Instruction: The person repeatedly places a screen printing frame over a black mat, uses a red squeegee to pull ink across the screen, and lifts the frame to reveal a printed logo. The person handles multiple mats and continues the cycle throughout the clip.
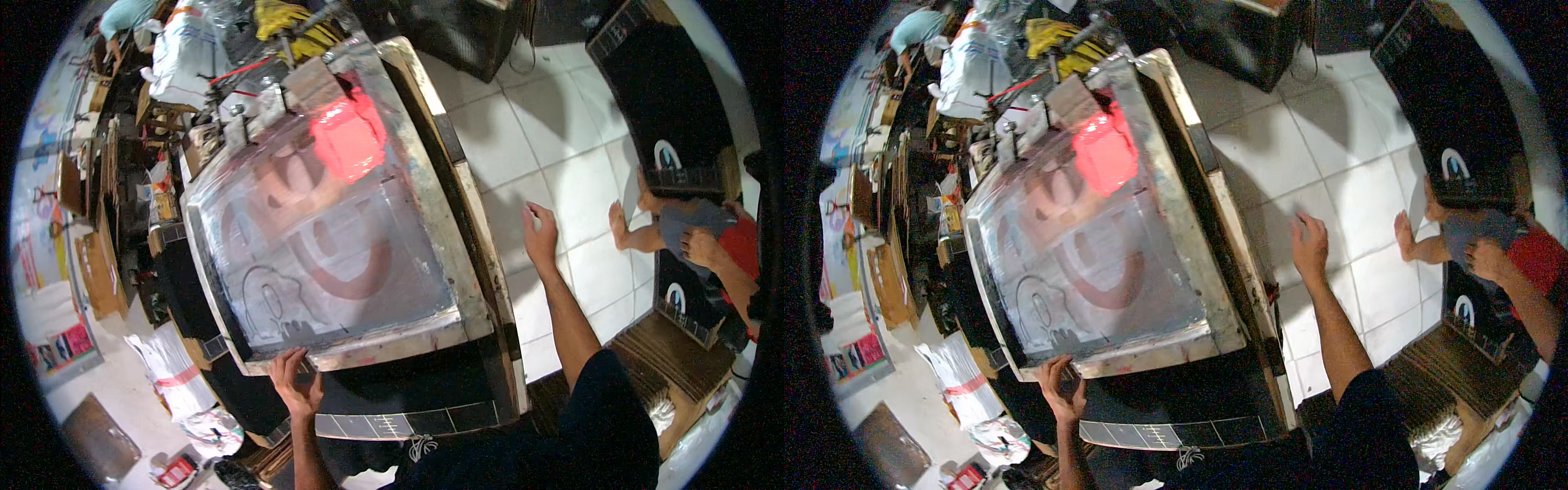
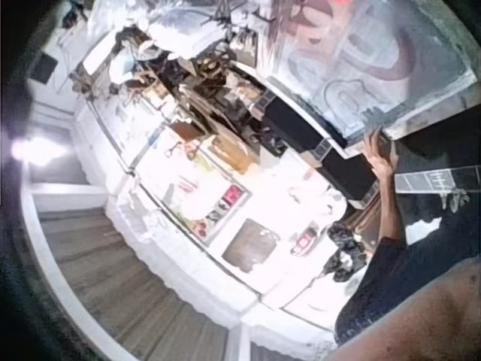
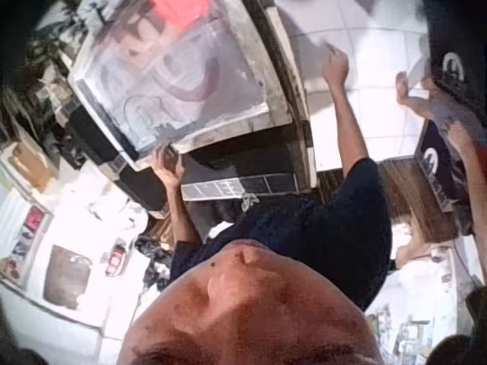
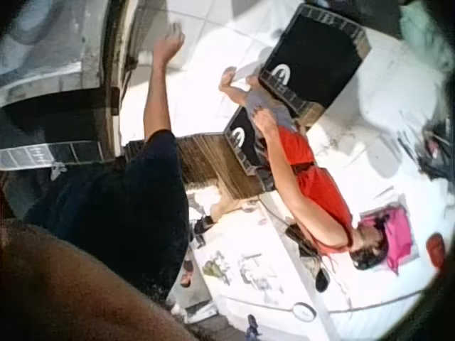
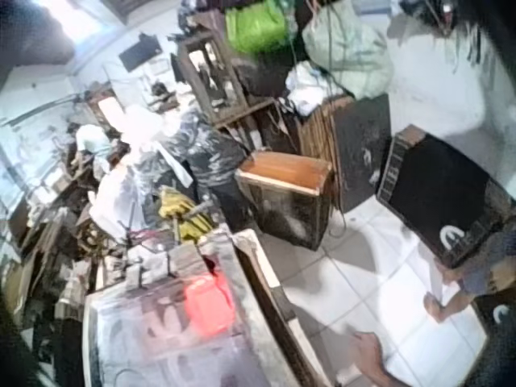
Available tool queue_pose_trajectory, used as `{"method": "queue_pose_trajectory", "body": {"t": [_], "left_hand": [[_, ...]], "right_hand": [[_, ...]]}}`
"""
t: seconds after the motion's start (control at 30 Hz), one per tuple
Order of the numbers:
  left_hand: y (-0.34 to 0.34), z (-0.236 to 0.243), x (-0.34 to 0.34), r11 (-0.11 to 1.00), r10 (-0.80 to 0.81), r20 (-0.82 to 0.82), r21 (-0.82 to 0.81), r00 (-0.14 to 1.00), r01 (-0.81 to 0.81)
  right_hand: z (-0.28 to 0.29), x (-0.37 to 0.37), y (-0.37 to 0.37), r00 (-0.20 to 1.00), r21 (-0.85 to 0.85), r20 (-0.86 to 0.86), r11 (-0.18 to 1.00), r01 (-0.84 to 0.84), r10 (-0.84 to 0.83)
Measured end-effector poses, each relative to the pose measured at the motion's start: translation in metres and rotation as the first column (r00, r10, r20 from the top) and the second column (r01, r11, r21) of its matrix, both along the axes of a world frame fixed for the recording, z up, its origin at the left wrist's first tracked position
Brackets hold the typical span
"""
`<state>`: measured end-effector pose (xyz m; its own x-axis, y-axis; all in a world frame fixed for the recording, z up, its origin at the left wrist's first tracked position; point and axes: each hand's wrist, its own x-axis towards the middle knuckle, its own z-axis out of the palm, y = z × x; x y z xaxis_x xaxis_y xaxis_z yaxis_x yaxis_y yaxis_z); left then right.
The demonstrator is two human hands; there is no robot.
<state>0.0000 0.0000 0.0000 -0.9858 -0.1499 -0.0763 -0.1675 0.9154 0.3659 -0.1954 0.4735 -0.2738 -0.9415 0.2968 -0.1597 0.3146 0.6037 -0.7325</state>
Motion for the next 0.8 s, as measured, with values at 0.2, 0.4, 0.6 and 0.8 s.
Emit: {"method": "queue_pose_trajectory", "body": {"t": [0.2, 0.4, 0.6, 0.8], "left_hand": [[-0.004, 0.011, 0.002, 0.997, -0.065, -0.139, 0.019, 0.988, 0.068], [-0.012, 0.055, 0.009, 0.988, -0.154, -0.234, -0.055, 0.960, 0.145], [-0.037, 0.148, -0.024, 0.957, -0.274, -0.437, -0.208, 0.856, 0.200], [-0.068, 0.203, -0.017, 0.964, -0.182, -0.812, -0.257, 0.554, -0.060]], "right_hand": [[0.216, 0.006, -0.065, 0.853, 0.078, -0.507, 0.992, -0.101, 0.127], [0.326, 0.097, -0.213, 0.619, 0.078, -0.608, 0.814, -0.576, 0.497], [0.398, 0.075, -0.266, 0.498, 0.502, -0.655, 0.820, -0.276, 0.569], [0.471, 0.013, -0.286, 0.387, 0.532, -0.754, 0.839, -0.113, 0.530]]}}
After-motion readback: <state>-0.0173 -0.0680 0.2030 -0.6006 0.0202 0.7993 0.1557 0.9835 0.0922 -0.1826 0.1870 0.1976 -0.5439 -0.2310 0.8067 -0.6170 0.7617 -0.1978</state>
